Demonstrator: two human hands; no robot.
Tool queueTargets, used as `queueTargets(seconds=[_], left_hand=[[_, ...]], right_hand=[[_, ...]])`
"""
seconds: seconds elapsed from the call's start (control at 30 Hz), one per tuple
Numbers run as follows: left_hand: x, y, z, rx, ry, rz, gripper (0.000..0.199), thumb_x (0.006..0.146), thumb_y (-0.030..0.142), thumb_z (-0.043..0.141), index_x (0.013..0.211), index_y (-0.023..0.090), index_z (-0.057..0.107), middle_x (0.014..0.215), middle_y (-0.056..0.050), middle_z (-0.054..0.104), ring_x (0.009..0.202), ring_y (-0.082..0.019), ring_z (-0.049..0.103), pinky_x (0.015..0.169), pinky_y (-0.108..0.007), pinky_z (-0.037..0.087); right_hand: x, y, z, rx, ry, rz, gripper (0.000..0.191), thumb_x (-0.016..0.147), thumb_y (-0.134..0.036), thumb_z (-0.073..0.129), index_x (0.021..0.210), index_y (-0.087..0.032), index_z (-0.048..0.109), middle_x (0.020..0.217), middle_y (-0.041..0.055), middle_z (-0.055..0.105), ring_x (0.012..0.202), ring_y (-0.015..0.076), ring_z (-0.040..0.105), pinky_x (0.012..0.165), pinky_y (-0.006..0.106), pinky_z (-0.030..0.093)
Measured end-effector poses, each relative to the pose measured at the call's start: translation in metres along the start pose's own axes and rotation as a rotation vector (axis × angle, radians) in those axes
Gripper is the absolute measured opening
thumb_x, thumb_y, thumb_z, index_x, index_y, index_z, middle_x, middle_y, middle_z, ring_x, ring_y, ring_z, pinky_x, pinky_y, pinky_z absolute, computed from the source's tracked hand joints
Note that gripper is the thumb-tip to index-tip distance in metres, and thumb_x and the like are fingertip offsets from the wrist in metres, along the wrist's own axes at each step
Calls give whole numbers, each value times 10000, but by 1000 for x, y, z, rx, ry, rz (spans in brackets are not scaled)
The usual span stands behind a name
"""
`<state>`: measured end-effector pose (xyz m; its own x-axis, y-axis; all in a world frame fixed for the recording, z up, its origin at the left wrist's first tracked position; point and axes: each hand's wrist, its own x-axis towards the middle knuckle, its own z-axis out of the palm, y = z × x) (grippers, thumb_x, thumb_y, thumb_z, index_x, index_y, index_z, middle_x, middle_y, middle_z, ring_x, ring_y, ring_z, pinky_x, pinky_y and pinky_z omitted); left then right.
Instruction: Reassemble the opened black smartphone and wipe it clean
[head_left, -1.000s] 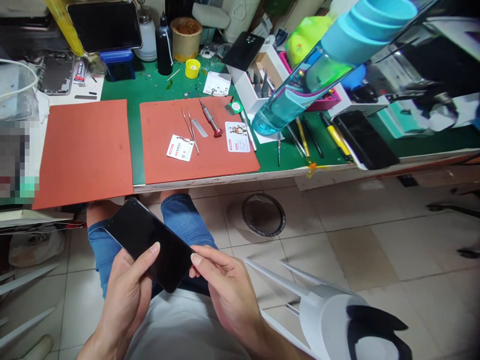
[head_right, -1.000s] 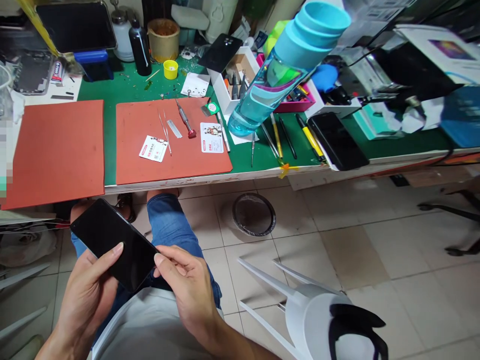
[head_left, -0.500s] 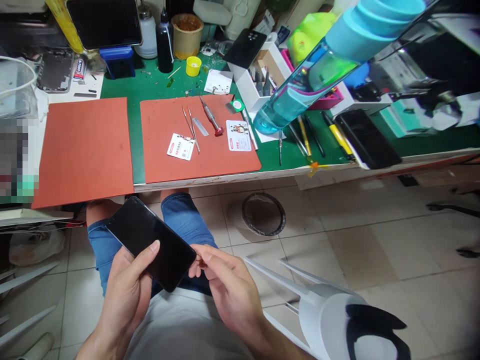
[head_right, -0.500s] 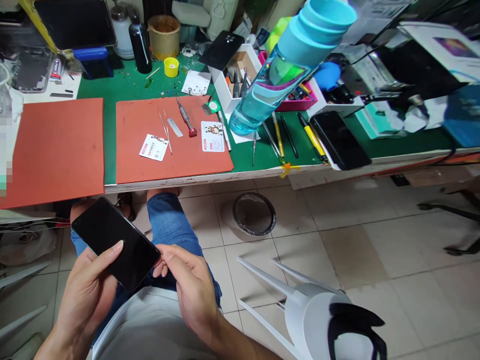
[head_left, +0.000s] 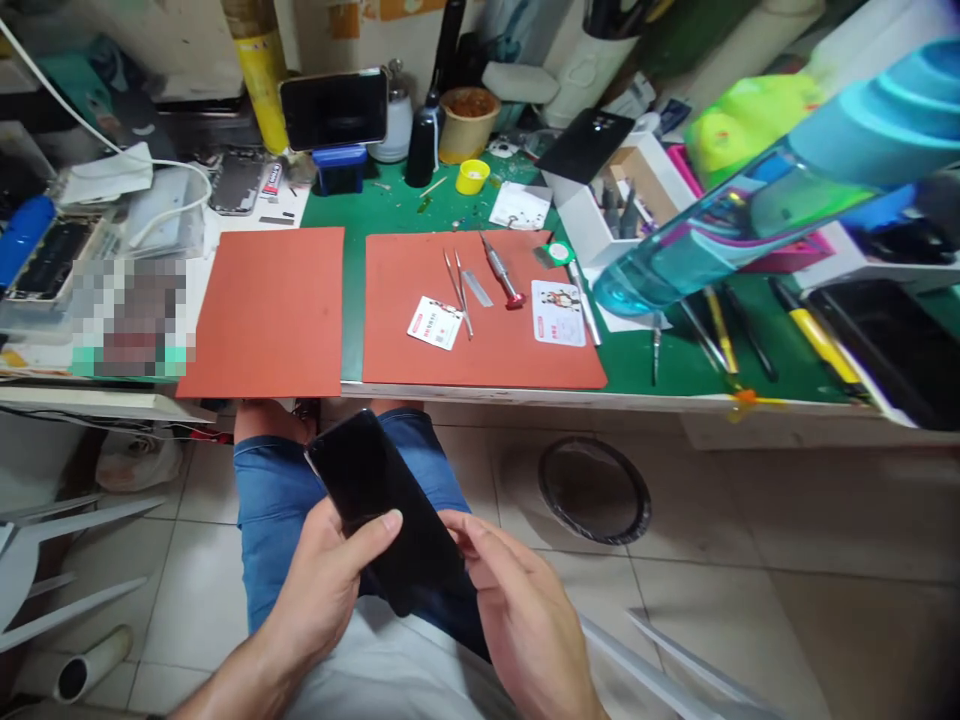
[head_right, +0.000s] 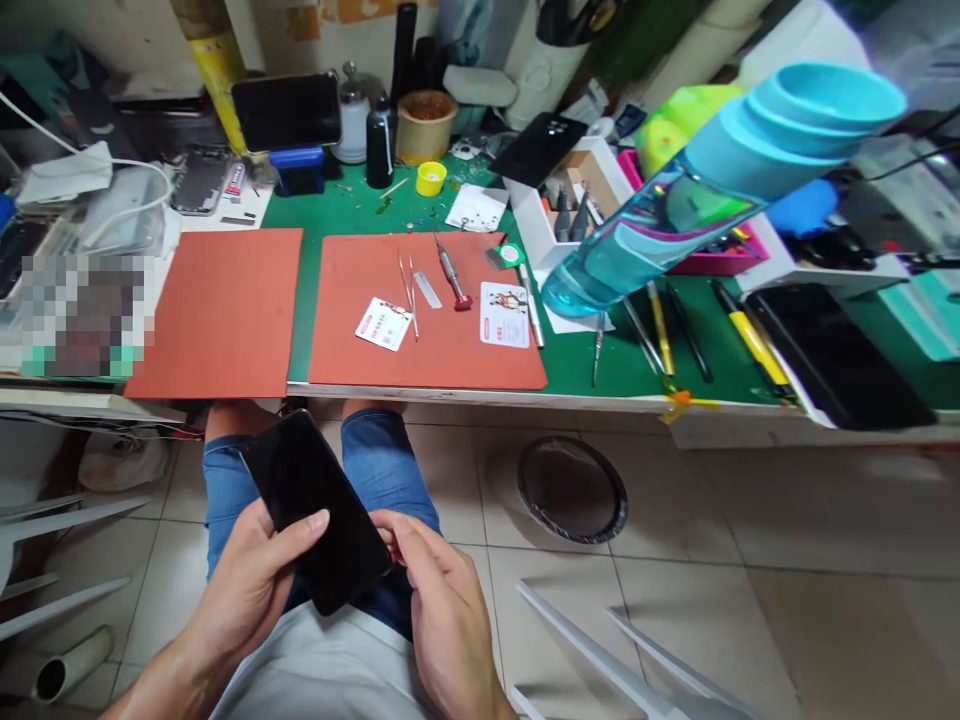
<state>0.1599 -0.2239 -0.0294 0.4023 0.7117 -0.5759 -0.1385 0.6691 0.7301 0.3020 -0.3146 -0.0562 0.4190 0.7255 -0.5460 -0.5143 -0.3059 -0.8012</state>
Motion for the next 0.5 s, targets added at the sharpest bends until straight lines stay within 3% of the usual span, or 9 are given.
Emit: queueTargets(seconds=[0.1,0.23,0.5], left_hand=[[-1,-2,-5,67,-59,1,303,894,413,849,1067,167,810,970,-63,792,916,-197,702,865,-297,544],[-3,-3,-9,140,-116,6,354,990,492,723,1099,168,818,1010,-75,784,956,-212,680,867,-303,518],[-5,-4,-9,142,-122,-1,419,991,552,699,1115,169,814,1044,-79,766,936,-199,634,843,-296,492]], right_hand=[[-1,1,-4,-44,-115,24,385,867,-592,824,1099,-289,880,1064,97,844,1012,295,753,989,415,592],[-3,2,-2,-42,-280,55,378,875,-470,870,1224,-327,845,1175,92,835,1046,290,768,1023,430,598],[-5,-2,2,14,-300,106,405,881,-452,868,1252,-292,838,1139,114,841,1028,303,772,1020,472,598]])
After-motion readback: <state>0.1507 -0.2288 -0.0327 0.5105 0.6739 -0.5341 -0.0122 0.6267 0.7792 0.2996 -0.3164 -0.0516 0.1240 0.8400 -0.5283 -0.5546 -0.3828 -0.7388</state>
